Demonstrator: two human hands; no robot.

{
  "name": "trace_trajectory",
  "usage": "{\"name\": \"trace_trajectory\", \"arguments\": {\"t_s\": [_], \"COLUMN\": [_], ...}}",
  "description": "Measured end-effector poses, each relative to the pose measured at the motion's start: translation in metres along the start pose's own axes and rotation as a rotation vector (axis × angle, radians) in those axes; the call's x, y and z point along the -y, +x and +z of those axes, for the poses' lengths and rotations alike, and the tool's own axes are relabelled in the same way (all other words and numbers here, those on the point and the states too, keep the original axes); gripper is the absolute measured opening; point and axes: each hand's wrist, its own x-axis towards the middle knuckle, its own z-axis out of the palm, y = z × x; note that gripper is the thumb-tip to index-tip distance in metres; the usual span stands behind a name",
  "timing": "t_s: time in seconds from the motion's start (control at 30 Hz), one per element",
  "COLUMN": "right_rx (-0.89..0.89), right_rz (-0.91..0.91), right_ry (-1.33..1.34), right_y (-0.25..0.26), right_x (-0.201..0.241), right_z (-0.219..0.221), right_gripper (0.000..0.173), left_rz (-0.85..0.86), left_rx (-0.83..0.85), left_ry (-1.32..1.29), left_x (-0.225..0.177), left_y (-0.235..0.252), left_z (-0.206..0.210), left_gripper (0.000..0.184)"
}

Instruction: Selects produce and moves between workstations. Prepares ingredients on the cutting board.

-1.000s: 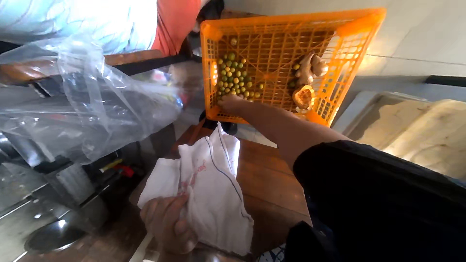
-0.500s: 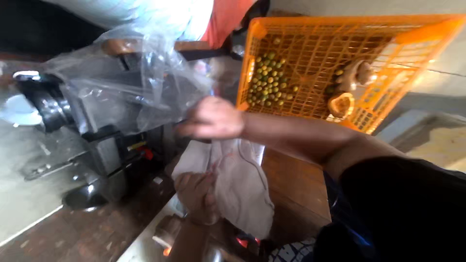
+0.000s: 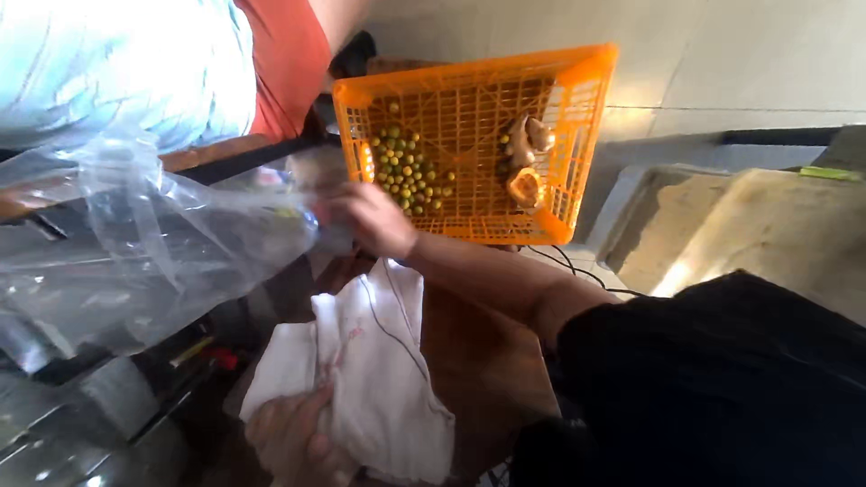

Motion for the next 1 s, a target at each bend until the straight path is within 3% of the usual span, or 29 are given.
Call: {"name": "trace_trajectory", "arguments": {"t_s": [0.1,0.17,0.23,0.4,0.63,0.73,0.87,1.0], "right_rx": [0.210,0.419,0.613,0.936,0.729,0.655,0.771,0.773], "right_rz": [0.503,0.718,0.801,0.750,0.715,0.852,0.936,0.969], "right_ry": [-0.339,-0.535,-0.697,-0.880,-0.788,-0.806,-0.889,-0.893], "right_y": [-0.049,-0.059,-0.060,-0.054,-0.033,-0.015,-0.004,0.002], "right_x": [-0.082,-0.114,-0.135,-0.154,-0.146,-0.154,-0.170,-0.163], "right_z": [-0.059,-0.100,-0.131,-0.155,-0.153,-0.161,-0.163,-0.158], "right_gripper": [0.037,0.045,0.050,0.047,0.055,0.059,0.051,0.057], "left_rz": [0.008,0.008,0.013,0.008,-0.016,-0.018,-0.009,-0.017], "left_rx": [0.014,0.007,0.003,-0.002,-0.010,-0.002,0.000,-0.013], "left_ry": [-0.013,-0.028,-0.033,-0.020,-0.049,-0.034,-0.029,-0.037], "left_x": [0.002,0.003,0.002,0.004,0.001,0.000,0.000,-0.003], "left_y": [0.000,0.000,0.000,-0.001,-0.001,-0.001,-0.001,0.000], "left_z": [-0.001,-0.001,-0.001,0.001,0.001,0.000,0.000,0.001], "left_gripper": [0.073,0.073,0.073,0.076,0.075,0.075,0.075,0.074]}}
